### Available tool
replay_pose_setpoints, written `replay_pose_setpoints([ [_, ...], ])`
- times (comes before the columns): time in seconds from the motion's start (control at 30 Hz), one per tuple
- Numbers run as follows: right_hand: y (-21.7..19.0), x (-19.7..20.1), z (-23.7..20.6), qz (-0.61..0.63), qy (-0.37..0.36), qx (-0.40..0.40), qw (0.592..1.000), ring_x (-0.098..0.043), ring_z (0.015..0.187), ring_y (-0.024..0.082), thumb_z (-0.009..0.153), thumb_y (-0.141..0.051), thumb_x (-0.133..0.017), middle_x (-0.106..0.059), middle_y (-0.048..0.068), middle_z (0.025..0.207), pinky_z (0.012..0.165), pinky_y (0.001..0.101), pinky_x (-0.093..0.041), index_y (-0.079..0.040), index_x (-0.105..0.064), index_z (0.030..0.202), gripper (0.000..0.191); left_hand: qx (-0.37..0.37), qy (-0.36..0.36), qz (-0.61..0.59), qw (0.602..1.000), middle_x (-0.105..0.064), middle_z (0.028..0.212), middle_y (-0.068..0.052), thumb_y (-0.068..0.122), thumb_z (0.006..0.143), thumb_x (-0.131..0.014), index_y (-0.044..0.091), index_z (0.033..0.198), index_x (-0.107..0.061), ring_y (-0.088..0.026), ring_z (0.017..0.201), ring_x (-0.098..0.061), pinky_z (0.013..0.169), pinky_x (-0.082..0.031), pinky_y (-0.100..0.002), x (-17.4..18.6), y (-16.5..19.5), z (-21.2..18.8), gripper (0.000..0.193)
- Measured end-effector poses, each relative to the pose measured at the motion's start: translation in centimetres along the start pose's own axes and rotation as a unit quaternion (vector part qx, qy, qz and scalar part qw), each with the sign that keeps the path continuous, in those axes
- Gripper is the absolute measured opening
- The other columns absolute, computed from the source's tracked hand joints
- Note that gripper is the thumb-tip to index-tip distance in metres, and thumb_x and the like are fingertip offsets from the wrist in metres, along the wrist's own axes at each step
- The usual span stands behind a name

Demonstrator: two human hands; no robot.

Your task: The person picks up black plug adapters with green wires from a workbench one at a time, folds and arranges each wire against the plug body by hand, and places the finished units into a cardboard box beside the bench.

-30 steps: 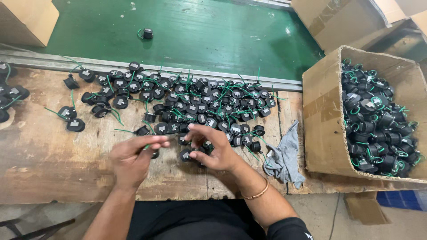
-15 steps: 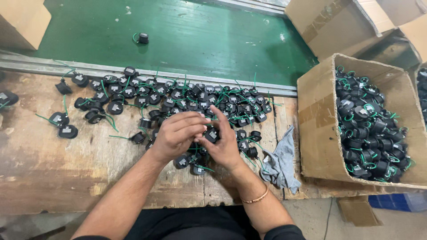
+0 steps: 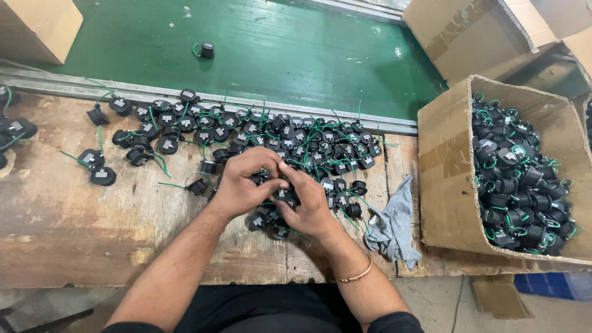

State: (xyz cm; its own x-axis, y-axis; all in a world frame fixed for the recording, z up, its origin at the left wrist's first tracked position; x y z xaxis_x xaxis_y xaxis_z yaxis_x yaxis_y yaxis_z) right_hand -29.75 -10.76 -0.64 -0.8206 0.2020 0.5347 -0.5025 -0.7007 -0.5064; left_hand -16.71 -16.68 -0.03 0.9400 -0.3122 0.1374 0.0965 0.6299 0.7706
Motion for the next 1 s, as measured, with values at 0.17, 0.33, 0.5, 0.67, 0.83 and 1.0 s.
replay_pose_setpoints([
  [0.17,-0.2,0.9,0.5,0.016,0.032,0.007,0.999,-0.068,0.091,0.027,0.084,0.002,-0.079,-0.068,0.009,0.100,0.080,0.0367,-0.056,-0.007,-0.054,0.138,0.060,-0.159,0.190,0.332,0.910,-0.075,0.110,-0.006,0.010,0.092,-0.088,0.006,0.096,-0.072,-0.024,0.106,-0.072,0.092,-0.057,-0.035,10.2,5.7,0.3,0.017],
  [0.33,0.3,1.4,0.9,0.000,0.060,-0.017,0.998,-0.069,0.097,0.027,0.085,0.008,-0.072,-0.067,0.012,0.107,0.086,0.0356,-0.057,-0.005,-0.063,0.125,0.043,0.028,0.335,0.539,0.773,-0.068,0.135,-0.017,0.029,0.094,-0.073,0.003,0.119,-0.071,-0.039,0.132,-0.058,0.114,-0.043,-0.053,23.0,3.9,-1.9,0.036],
  [0.5,0.1,0.8,0.6,-0.018,0.058,-0.017,0.998,-0.068,0.103,0.028,0.084,0.011,-0.068,-0.060,0.013,0.123,0.091,0.0357,-0.057,-0.005,-0.070,0.114,0.034,0.109,0.148,0.545,0.818,-0.057,0.146,-0.031,0.045,0.102,-0.075,-0.002,0.136,-0.067,-0.046,0.138,-0.051,0.114,-0.037,-0.052,25.0,-1.5,0.5,0.058],
  [0.67,0.2,0.2,0.6,0.019,0.067,-0.025,0.997,-0.069,0.095,0.021,0.086,0.013,-0.068,-0.057,0.013,0.131,0.085,0.0314,-0.058,-0.005,-0.071,0.110,0.030,0.156,0.084,0.454,0.873,-0.060,0.148,-0.023,0.047,0.101,-0.074,0.004,0.131,-0.070,-0.039,0.135,-0.053,0.113,-0.038,-0.046,22.9,-3.4,1.4,0.053],
  [0.83,-0.6,0.4,0.4,0.027,0.073,-0.018,0.997,-0.070,0.096,0.021,0.084,0.013,-0.067,-0.059,0.013,0.129,0.085,0.0316,-0.059,-0.004,-0.071,0.107,0.029,0.156,0.085,0.429,0.886,-0.072,0.128,-0.013,0.043,0.093,-0.075,0.008,0.115,-0.077,-0.034,0.124,-0.061,0.111,-0.041,-0.046,18.9,-2.5,1.0,0.041],
  [1.0,-0.8,0.8,0.5,0.024,0.065,-0.010,0.998,-0.069,0.100,0.023,0.083,0.013,-0.068,-0.060,0.013,0.128,0.088,0.0326,-0.059,-0.005,-0.072,0.106,0.029,0.143,0.144,0.420,0.884,-0.075,0.116,-0.013,0.043,0.097,-0.077,0.007,0.106,-0.078,-0.035,0.117,-0.062,0.108,-0.041,-0.047,16.4,-2.1,-0.7,0.037],
])
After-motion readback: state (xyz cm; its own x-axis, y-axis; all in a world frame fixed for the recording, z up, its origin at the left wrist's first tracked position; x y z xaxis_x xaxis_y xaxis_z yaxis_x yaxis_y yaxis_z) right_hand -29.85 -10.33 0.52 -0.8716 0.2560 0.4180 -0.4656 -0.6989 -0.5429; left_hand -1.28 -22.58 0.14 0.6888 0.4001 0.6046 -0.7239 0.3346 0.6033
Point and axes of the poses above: each hand's wrist, its own z-axis towards the middle knuckle, its own x-axis out of the back of the hand, y = z × x, the point moved 9 cm from there along z, towards the middle knuckle
